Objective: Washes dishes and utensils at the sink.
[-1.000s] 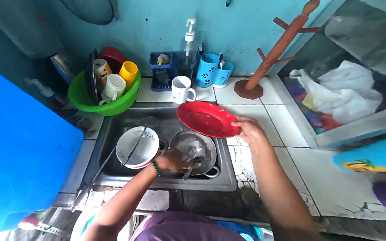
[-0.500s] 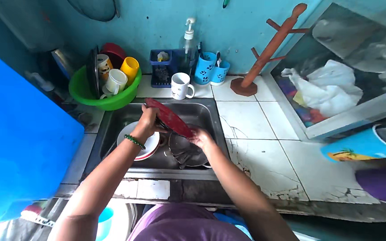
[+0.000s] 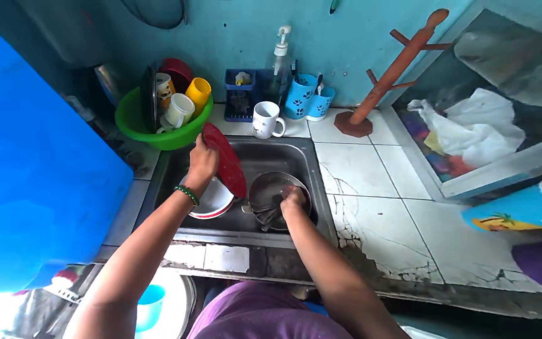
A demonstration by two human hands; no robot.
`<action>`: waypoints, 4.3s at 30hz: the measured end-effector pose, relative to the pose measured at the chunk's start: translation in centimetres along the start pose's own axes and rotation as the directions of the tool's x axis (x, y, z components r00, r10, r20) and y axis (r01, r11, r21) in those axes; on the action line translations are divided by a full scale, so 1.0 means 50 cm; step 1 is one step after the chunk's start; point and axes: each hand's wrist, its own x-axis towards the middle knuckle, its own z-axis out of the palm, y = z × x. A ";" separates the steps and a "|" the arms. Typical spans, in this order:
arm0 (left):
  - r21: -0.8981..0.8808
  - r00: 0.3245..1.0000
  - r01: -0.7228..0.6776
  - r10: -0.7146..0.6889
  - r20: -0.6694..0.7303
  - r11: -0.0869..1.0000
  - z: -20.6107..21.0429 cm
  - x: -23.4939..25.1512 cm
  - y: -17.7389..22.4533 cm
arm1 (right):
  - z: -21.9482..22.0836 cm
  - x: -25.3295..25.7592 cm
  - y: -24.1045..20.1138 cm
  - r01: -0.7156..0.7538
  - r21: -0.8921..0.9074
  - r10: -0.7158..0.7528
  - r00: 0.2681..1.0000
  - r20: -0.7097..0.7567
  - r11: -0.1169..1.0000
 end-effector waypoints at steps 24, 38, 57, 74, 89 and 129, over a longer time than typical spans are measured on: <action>-0.514 0.969 0.246 -0.201 0.143 0.822 0.105 -0.005 -0.145 | 0.137 -0.223 -0.193 0.511 -0.368 0.211 0.340 0.917 0.776; 0.010 0.982 -0.188 0.187 0.041 0.982 0.026 -0.026 -0.070 | -0.004 -0.005 -0.013 -0.152 0.210 0.130 0.985 0.115 0.966; -0.545 0.991 -0.073 0.120 0.052 0.836 0.117 0.027 -0.076 | 0.009 -0.037 -0.049 -0.121 -0.008 0.120 0.964 0.237 0.993; -0.427 0.998 -0.058 0.043 -0.043 0.902 0.018 -0.019 -0.038 | 0.023 0.008 -0.046 -0.428 0.181 0.353 0.873 0.338 0.886; 0.081 0.493 -0.866 0.814 0.307 0.493 0.154 -0.125 0.080 | 0.110 -0.325 -0.483 0.805 -0.449 0.186 0.409 0.893 0.389; -0.463 0.952 -0.090 0.213 0.220 0.882 0.082 0.004 -0.047 | 0.080 -0.059 -0.250 0.931 -0.200 -0.510 0.337 0.792 0.305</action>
